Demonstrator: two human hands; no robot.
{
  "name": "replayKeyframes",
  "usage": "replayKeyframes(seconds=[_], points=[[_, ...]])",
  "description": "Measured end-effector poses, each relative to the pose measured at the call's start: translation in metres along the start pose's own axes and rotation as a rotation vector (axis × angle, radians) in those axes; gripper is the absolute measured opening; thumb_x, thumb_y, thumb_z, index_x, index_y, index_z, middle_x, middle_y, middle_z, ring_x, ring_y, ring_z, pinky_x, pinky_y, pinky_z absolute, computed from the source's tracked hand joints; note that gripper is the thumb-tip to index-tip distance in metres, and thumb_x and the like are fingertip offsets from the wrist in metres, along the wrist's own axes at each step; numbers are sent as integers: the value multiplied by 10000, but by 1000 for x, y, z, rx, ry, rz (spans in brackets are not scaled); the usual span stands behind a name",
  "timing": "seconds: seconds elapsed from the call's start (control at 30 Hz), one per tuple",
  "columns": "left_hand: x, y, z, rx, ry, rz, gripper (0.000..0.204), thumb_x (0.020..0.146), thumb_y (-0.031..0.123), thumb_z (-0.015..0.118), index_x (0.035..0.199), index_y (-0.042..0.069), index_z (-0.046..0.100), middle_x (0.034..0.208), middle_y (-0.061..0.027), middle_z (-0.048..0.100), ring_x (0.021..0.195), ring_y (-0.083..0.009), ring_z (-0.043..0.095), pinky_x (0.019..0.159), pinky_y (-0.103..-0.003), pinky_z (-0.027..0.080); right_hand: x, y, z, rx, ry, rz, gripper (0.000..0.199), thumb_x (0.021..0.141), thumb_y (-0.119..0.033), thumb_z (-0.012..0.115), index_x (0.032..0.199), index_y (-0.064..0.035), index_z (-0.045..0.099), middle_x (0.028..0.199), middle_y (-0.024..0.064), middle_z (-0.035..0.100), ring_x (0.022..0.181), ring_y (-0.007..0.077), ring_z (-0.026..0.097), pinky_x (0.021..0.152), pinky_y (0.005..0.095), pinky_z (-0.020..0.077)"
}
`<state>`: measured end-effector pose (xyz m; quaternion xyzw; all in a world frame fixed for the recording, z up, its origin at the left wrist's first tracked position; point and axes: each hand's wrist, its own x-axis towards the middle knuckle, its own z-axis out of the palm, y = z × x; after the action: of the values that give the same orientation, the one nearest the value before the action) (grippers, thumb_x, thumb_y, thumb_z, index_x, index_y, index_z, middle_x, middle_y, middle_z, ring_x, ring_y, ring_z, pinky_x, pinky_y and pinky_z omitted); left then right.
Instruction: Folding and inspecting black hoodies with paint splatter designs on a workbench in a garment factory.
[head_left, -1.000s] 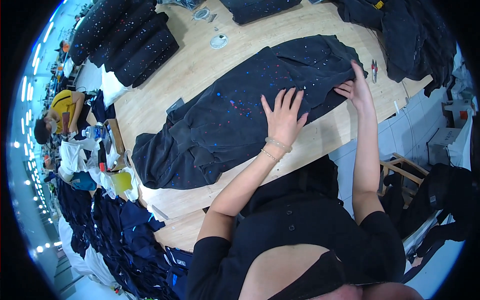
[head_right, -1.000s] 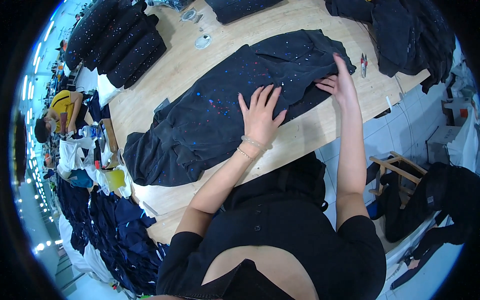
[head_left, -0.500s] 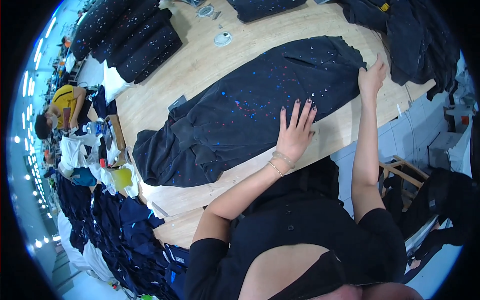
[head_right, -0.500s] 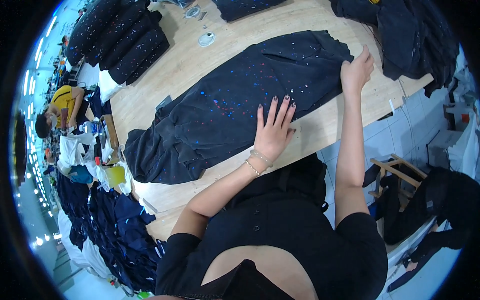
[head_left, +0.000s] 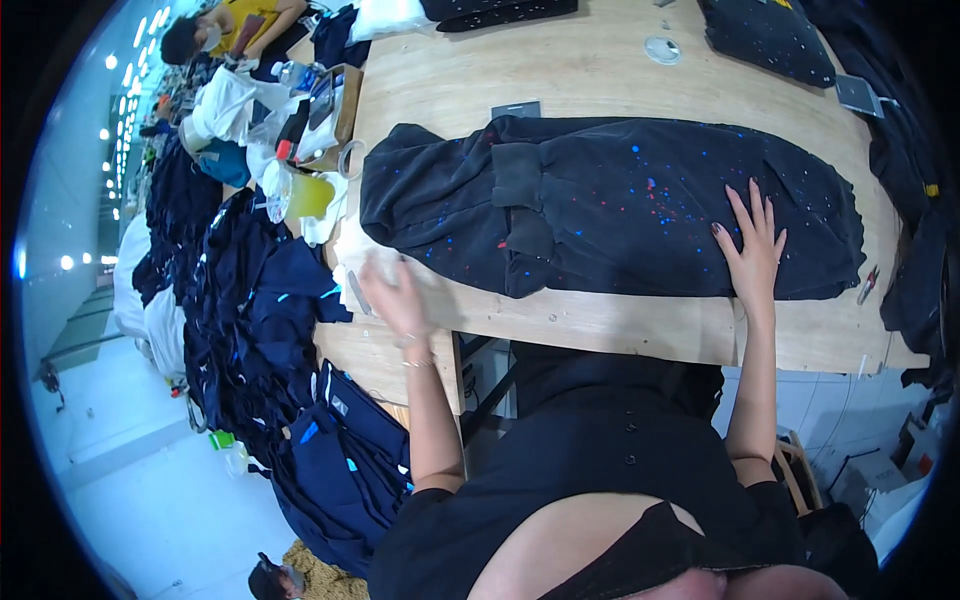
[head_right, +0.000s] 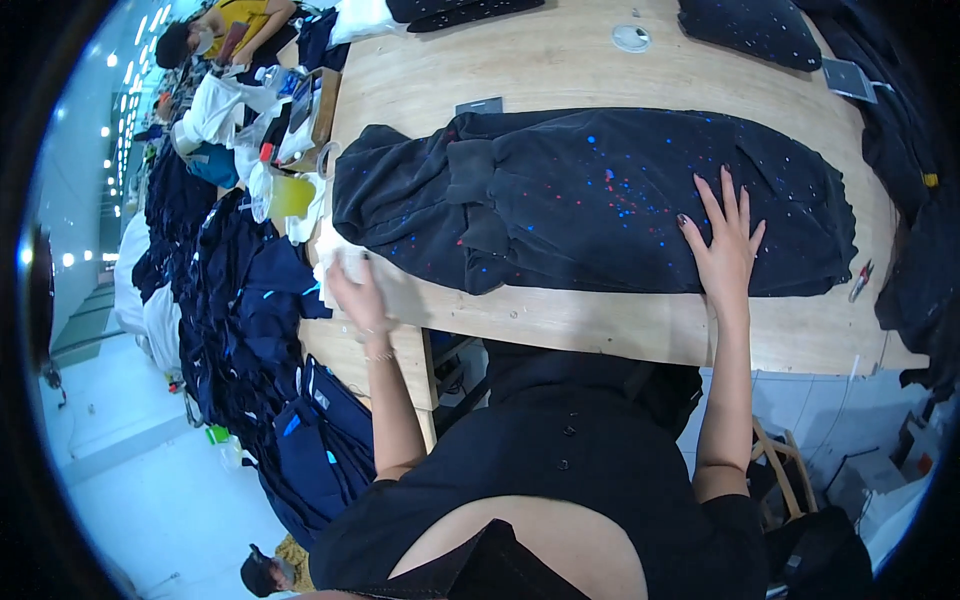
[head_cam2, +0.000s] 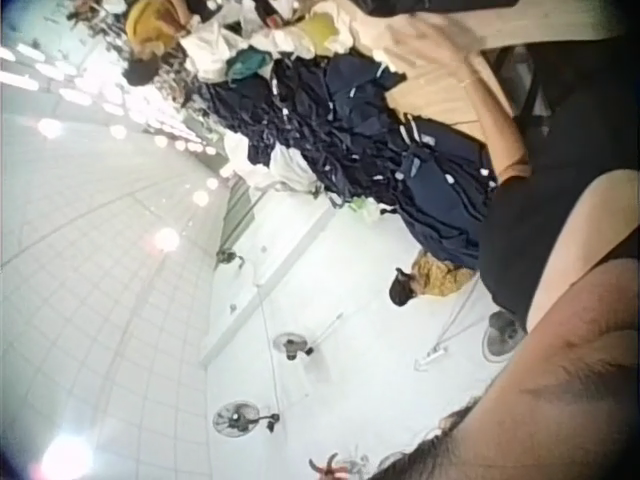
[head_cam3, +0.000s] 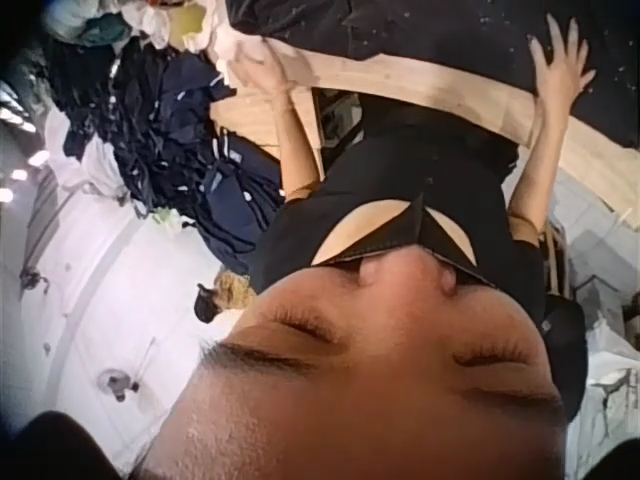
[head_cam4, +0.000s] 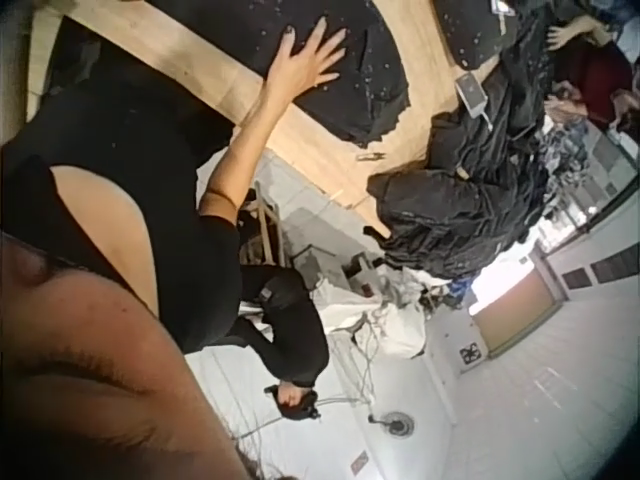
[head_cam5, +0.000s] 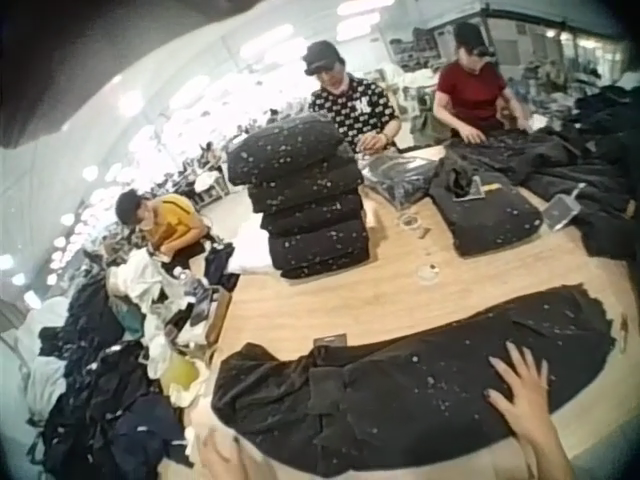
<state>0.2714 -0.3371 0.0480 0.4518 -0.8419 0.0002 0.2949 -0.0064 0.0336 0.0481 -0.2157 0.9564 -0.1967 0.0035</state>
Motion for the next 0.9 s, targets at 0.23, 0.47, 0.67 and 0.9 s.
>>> replayKeyframes(seconds=[0.23, 0.47, 0.67, 0.9], points=[[49, 12, 48, -962, -36, -335, 279, 848, 91, 596, 1071, -75, 582, 802, -72, 612, 737, -153, 561, 676, -286, 477, 5, -7, 1, 37, -11, -9, 489, 865, -377, 571, 1338, -291, 480, 1509, -26, 269, 1392, 286, 229, 1092, 598, 96], [17, 187, -61, -898, -1167, 1017, 552, 833, 262, 643, 1299, 18, 477, 1120, -185, 582, 996, -339, 544, 896, -402, 437, 0, 1, 2, 41, 4, 3, 497, 862, -370, 570, 1342, -291, 472, 1506, -17, 275, 1389, 279, 234, 1091, 591, 102], [41, 200, -54, -896, -650, 554, 165, 804, -56, 518, 936, 5, 597, 907, -125, 574, 830, -301, 570, 766, -352, 472, 1, -4, -2, 72, -19, 17, 490, 857, -340, 584, 1332, -271, 486, 1509, -1, 272, 1391, 294, 224, 1101, 574, 86], [67, 239, 34, -641, -351, 590, 259, 806, -51, 479, 1031, -1, 598, 922, -142, 599, 780, -325, 566, 750, -361, 475, 0, -3, -5, 94, -16, 38, 492, 853, -363, 584, 1327, -266, 492, 1507, 4, 276, 1395, 292, 216, 1104, 568, 69]])
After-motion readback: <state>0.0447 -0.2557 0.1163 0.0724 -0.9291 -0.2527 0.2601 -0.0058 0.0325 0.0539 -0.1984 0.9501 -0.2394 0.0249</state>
